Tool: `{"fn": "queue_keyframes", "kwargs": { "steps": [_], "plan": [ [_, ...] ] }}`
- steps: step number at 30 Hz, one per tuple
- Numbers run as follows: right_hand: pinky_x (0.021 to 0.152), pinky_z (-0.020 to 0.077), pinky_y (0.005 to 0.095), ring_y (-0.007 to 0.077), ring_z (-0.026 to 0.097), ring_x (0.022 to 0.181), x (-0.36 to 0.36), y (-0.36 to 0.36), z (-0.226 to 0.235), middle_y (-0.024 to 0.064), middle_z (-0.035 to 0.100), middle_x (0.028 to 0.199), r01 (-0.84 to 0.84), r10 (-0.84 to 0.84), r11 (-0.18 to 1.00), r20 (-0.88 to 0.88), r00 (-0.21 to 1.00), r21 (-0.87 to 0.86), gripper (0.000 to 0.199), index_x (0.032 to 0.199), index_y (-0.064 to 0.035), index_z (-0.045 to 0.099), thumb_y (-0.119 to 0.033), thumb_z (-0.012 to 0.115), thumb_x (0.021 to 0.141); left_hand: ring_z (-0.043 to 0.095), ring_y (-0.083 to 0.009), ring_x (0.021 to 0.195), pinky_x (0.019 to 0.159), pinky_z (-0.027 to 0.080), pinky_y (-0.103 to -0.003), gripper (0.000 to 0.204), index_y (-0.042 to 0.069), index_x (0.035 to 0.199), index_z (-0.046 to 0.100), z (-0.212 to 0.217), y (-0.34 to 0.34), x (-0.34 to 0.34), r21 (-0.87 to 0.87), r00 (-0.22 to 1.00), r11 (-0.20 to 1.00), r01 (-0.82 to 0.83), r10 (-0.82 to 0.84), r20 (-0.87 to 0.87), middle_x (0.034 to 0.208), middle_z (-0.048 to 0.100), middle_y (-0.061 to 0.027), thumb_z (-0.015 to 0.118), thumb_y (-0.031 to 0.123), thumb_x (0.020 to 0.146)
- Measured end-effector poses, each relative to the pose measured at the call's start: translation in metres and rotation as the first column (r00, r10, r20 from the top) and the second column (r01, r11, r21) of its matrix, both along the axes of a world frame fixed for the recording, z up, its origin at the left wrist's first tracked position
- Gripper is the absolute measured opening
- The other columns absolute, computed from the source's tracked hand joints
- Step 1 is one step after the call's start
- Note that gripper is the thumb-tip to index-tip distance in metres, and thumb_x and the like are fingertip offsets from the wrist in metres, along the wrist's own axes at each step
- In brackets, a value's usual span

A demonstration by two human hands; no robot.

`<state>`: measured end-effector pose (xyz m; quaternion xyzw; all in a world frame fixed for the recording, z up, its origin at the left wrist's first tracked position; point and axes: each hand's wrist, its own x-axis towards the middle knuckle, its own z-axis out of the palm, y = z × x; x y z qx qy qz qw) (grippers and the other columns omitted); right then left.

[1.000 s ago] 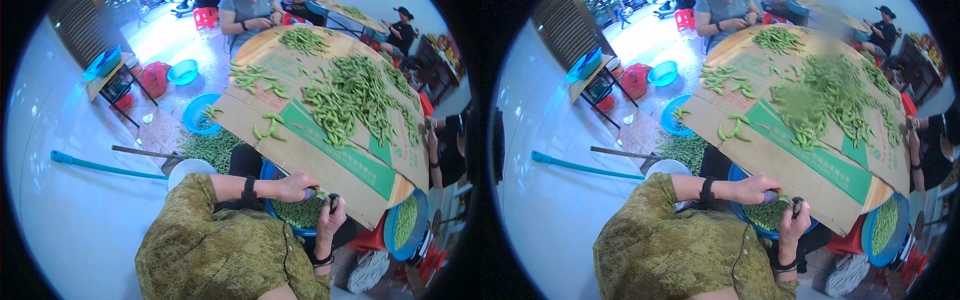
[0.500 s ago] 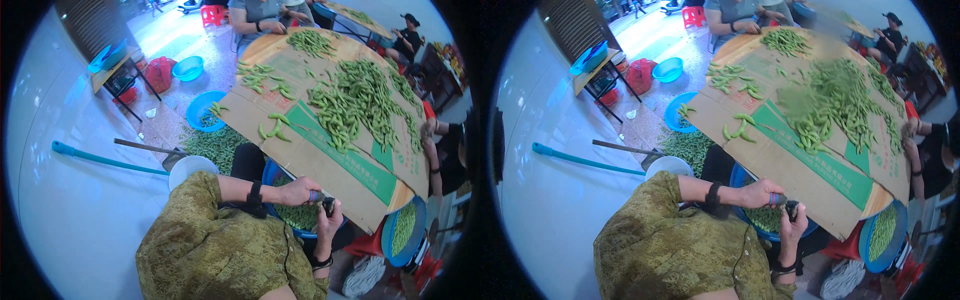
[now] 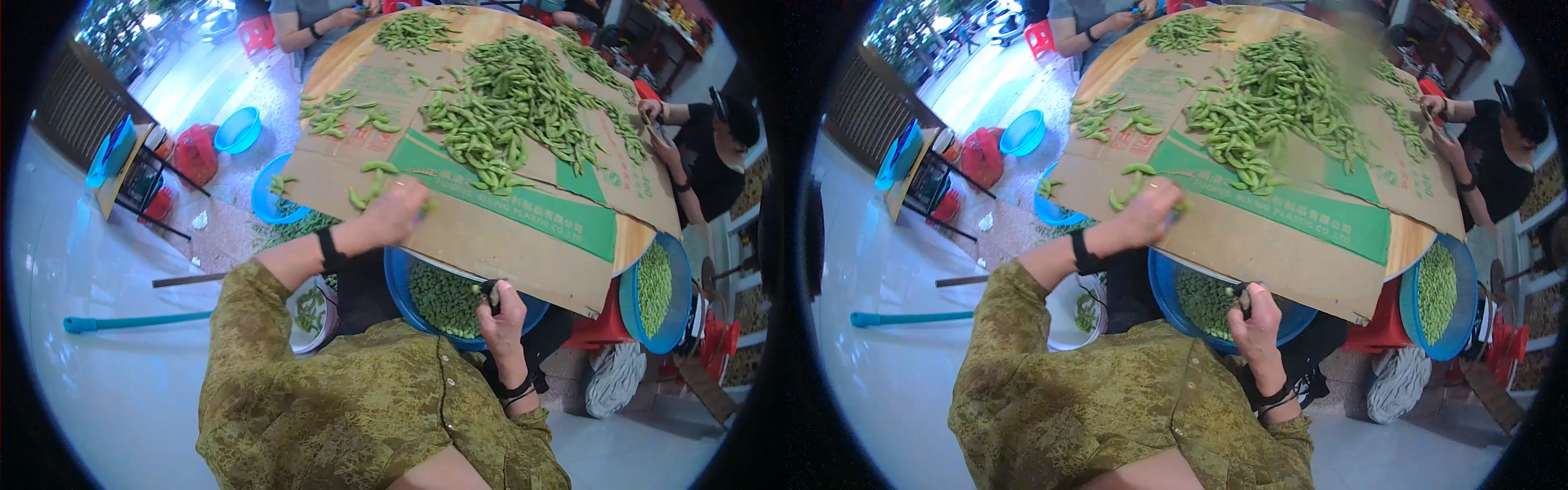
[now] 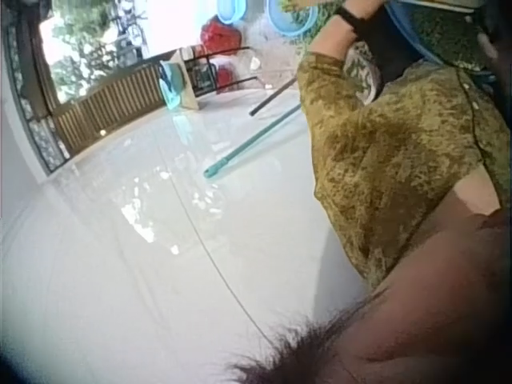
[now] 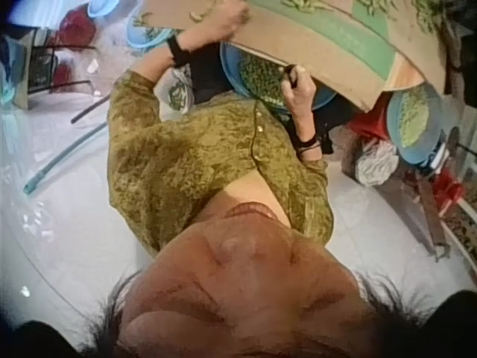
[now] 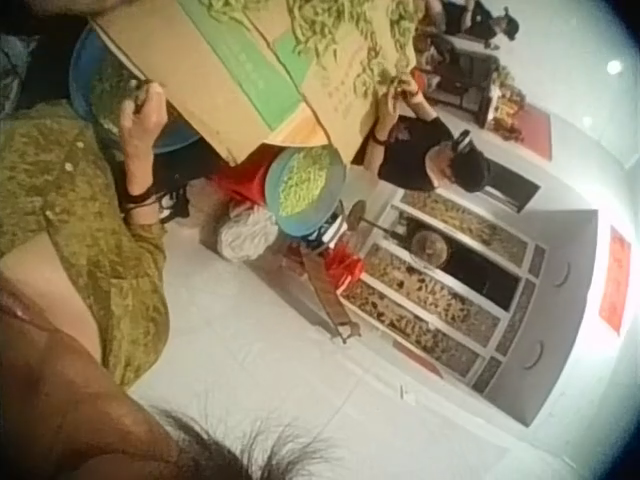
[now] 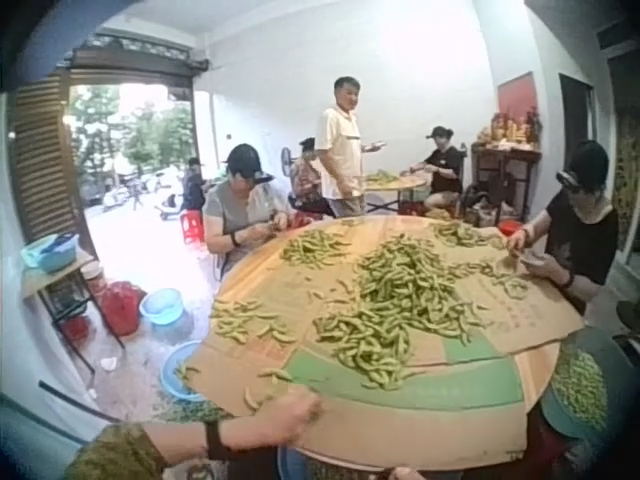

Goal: Shelling green peas from pods by hand into a blue plastic bowl.

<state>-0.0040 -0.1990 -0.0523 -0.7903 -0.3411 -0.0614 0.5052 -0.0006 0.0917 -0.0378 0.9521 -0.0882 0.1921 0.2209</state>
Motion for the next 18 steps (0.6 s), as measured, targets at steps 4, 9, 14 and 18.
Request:
{"fn": "queue_keyframes", "kwargs": {
  "steps": [4, 9, 14, 18],
  "plan": [
    [0.054, 0.0411, 0.0342, 0.0299, 0.048, 0.059, -0.002, -0.005, 0.006, 0.0153, 0.046, 0.072, 0.007, -0.006, 1.000, -0.023, 1.000, 0.029, 0.024, 0.091, 0.0022, 0.050, 0.006, 0.057, 0.068, 0.052, -0.0398, 0.099, 0.083, 0.045, -0.047, 0.031, -0.001, 0.103, 0.051, 0.007, 0.083, 0.001, 0.136, 0.985, 0.984, -0.116, 0.131, -0.114, 0.107, 0.052, -0.0233, 0.059, 0.002, 0.073],
    [0.055, 0.0415, 0.0345, 0.0265, 0.049, 0.059, -0.003, -0.011, -0.008, 0.0141, 0.046, 0.071, -0.024, 0.037, 0.996, -0.153, 0.988, 0.084, 0.022, 0.093, 0.0016, 0.049, 0.004, 0.058, 0.073, 0.050, -0.0407, 0.100, 0.084, 0.043, -0.047, 0.037, 0.002, 0.106, 0.052, 0.014, 0.158, -0.005, 0.563, 0.770, 0.666, -0.490, 0.633, -0.079, 0.107, 0.052, -0.0211, 0.056, -0.002, 0.069],
    [0.047, 0.0364, 0.0258, 0.0117, 0.045, 0.052, -0.005, -0.006, 0.014, 0.0032, 0.050, 0.067, -0.083, 0.291, 0.945, -0.695, 0.658, 0.318, 0.011, 0.095, -0.0015, 0.050, -0.011, 0.047, 0.092, 0.056, -0.0365, 0.091, 0.076, 0.047, -0.045, 0.023, 0.000, 0.097, 0.057, 0.058, 0.055, 0.050, 0.225, 1.000, 0.974, 0.012, -0.013, 0.006, 0.093, 0.056, -0.0206, 0.057, 0.002, 0.075],
    [0.043, 0.0335, 0.0229, 0.0097, 0.042, 0.049, -0.007, -0.004, 0.009, 0.0018, 0.051, 0.069, -0.048, 0.420, 0.887, -0.760, 0.496, 0.459, 0.017, 0.100, -0.0019, 0.052, -0.015, 0.042, 0.095, 0.060, -0.0381, 0.083, 0.074, 0.048, -0.046, 0.014, 0.000, 0.088, 0.062, 0.048, -0.007, 0.115, 0.074, 0.998, 0.997, -0.012, 0.007, 0.067, 0.083, 0.061, -0.0211, 0.056, 0.006, 0.077]
  ]
}}
